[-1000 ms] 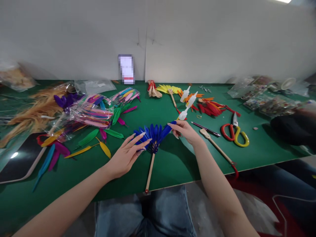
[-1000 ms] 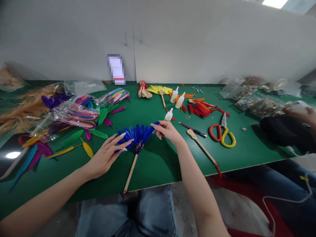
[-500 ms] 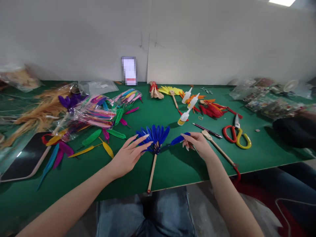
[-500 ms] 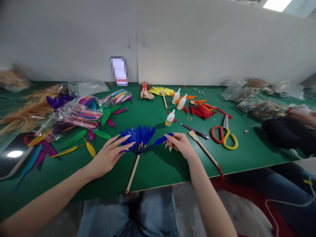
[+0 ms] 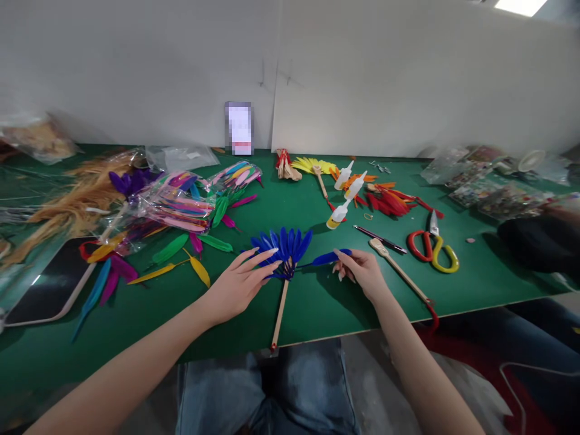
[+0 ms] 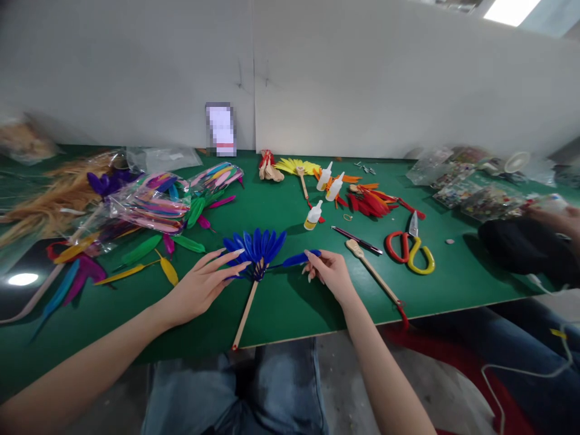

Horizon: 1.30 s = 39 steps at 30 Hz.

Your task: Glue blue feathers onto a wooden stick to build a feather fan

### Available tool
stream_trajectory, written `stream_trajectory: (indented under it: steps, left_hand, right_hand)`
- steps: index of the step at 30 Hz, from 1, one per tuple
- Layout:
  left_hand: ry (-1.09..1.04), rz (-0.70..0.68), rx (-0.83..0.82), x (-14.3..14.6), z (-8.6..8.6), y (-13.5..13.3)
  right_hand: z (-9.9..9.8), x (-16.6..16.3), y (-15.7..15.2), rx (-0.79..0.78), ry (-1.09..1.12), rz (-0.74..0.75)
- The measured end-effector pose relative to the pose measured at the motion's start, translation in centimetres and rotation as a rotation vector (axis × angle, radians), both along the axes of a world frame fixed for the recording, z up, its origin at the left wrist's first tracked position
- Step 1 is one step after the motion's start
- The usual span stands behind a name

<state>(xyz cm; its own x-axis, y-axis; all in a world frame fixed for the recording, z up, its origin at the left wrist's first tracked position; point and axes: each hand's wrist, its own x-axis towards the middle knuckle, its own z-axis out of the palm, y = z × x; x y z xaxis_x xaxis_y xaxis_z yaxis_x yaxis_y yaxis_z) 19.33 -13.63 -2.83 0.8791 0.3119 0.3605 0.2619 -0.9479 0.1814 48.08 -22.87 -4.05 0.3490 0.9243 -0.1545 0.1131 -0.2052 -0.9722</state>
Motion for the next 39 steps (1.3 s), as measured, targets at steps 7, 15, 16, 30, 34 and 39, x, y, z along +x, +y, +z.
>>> stream_trajectory:
  steps: [7,15,16,30,34,39]
  left_hand:
    - [-0.013,-0.015,0.002,0.07,-0.03,-0.09]
    - [0.019,-0.006,-0.001,0.12,0.21,-0.08]
    - [0.018,-0.007,-0.01,0.11,0.16,-0.08]
    - [0.012,0.004,0.005,0.26,0.11,-0.17]
    - [0.018,-0.003,-0.011,0.2,-0.04,-0.16]
    - [0.041,-0.007,0.005,0.17,-0.09,-0.1]
  right_hand:
    - [0.04,-0.31,0.16,0.006,-0.015,-0.001]
    - [0.11,-0.32,0.17,0.007,-0.019,0.007]
    - [0.05,-0.3,0.2,0.01,-0.021,0.006]
    - [-0.07,-0.38,0.13,0.016,0.028,0.029]
    - [-0.17,-0.38,0.11,0.018,0.03,0.037]
    - [-0.3,-0.22,0.02,0.04,0.064,0.068]
